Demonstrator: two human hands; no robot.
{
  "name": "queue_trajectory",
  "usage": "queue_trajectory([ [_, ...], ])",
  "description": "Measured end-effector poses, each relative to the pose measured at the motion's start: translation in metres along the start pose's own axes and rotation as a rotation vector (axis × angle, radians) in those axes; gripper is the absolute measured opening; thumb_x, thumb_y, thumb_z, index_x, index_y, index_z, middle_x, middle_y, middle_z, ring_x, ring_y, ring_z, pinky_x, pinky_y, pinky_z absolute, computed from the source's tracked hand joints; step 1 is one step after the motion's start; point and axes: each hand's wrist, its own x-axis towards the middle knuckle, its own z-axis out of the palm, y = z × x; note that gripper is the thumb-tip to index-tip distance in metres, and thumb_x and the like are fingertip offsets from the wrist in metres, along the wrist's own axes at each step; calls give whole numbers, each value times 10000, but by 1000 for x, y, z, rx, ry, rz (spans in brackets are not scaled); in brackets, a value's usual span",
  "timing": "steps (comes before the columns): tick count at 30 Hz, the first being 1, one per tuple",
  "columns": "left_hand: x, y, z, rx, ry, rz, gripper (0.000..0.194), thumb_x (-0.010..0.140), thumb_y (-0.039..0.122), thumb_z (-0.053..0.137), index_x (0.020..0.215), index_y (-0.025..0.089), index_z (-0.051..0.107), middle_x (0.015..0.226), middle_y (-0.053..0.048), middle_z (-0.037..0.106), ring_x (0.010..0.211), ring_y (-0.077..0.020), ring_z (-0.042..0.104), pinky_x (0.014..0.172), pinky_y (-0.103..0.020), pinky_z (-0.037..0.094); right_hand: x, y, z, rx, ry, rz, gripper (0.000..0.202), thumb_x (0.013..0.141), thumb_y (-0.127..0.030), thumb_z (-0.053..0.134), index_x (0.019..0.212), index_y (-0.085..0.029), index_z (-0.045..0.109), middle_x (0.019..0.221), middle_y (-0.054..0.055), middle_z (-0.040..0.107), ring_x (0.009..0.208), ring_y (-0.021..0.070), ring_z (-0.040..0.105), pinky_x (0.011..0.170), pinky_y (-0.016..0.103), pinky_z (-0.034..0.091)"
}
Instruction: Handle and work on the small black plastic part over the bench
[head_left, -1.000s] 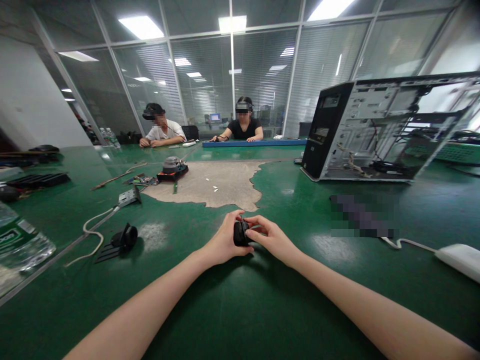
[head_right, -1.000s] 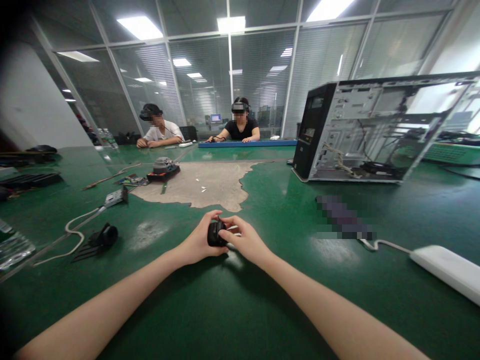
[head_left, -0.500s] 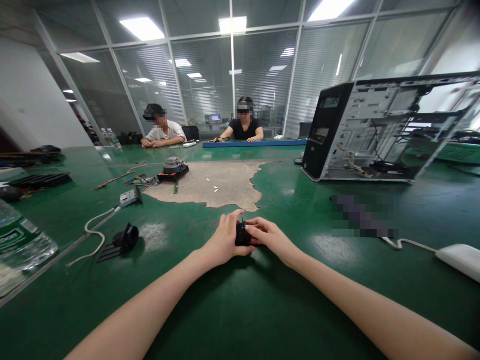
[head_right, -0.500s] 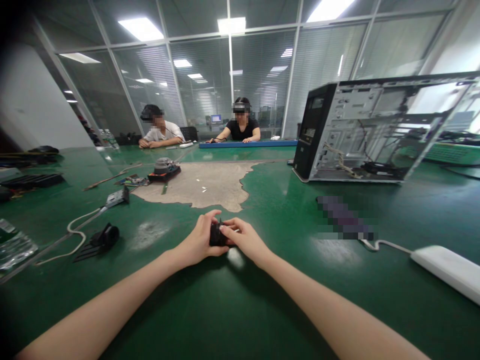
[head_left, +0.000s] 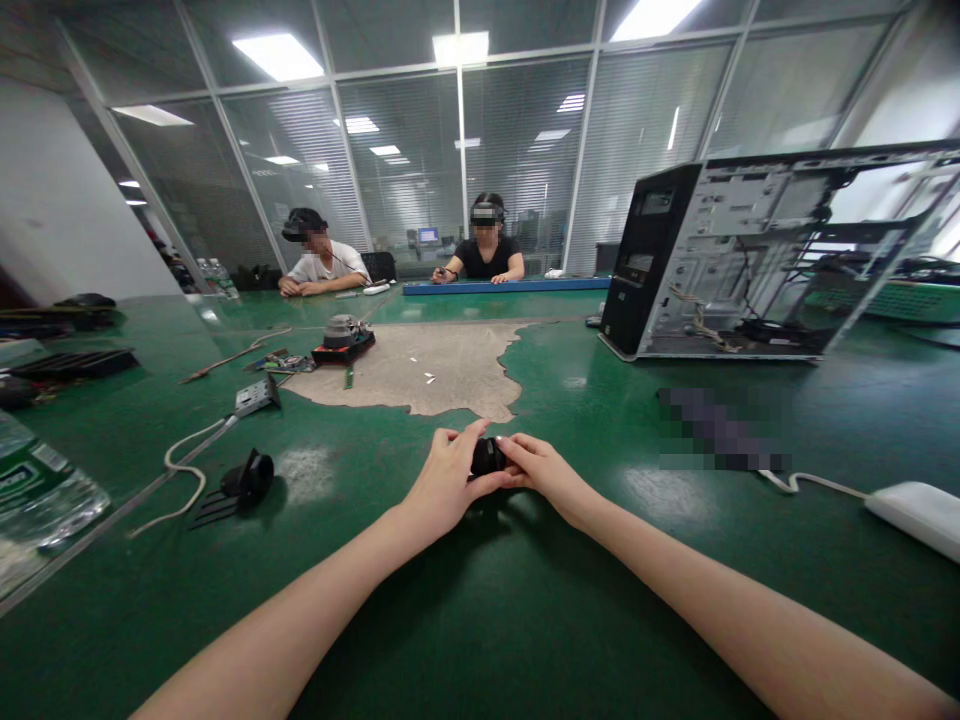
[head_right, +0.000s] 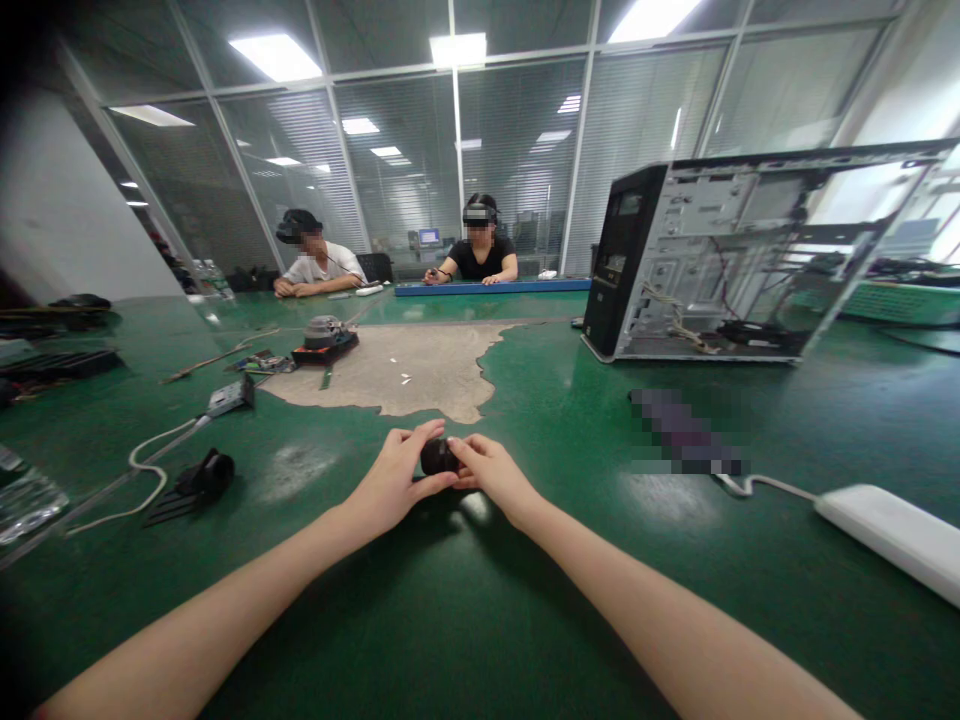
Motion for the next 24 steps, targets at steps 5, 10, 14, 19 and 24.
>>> queue_trajectory([
  [5, -2, -1, 1, 33, 49, 53, 565, 730, 362, 568, 1213, 179, 339, 1106, -95, 493, 1011, -219, 433, 866, -384, 392, -1, -2, 1, 17, 31, 6, 260, 728, -405, 548, 689, -162, 466, 564, -34, 528, 502, 57, 530, 528, 183, 470],
  [10, 0, -3, 2, 76, 49, 103, 609, 663, 371, 631, 1182, 172, 381, 1119, -87, 513, 1014, -229, 464, 879, -386, 394, 0, 0, 1, 30, 24, -13, 257, 723, -401, 556, 688, -162, 469, 594, -31, 534, 507, 55, 527, 511, 177, 451],
  [14, 0, -7, 6, 98, -11, 113, 572, 700, 257, 600, 1213, 176, 360, 1223, -98, 455, 1114, -226, 431, 943, -381, 357, -1, 0, 1, 2, 5, -38, 213, 742, -377, 530, 745, -167, 494, 660, -16, 545, 553, 67, 540, 565, 209, 470],
  [19, 1, -12, 4, 80, -73, 118, 618, 747, 268, 551, 1287, 257, 251, 1314, -64, 362, 1164, -217, 401, 944, -376, 370, -2, 2, 0, -83, -9, -162, 222, 736, -331, 530, 903, -186, 514, 825, 16, 539, 674, 99, 547, 650, 272, 483],
  [24, 3, -13, 2, 75, -46, 124, 616, 753, 270, 539, 1291, 264, 240, 1286, -60, 399, 1111, -217, 460, 908, -376, 407, -4, 4, -4, -193, -27, -317, 330, 685, -278, 596, 994, -204, 504, 939, 39, 546, 831, 144, 544, 760, 316, 446],
])
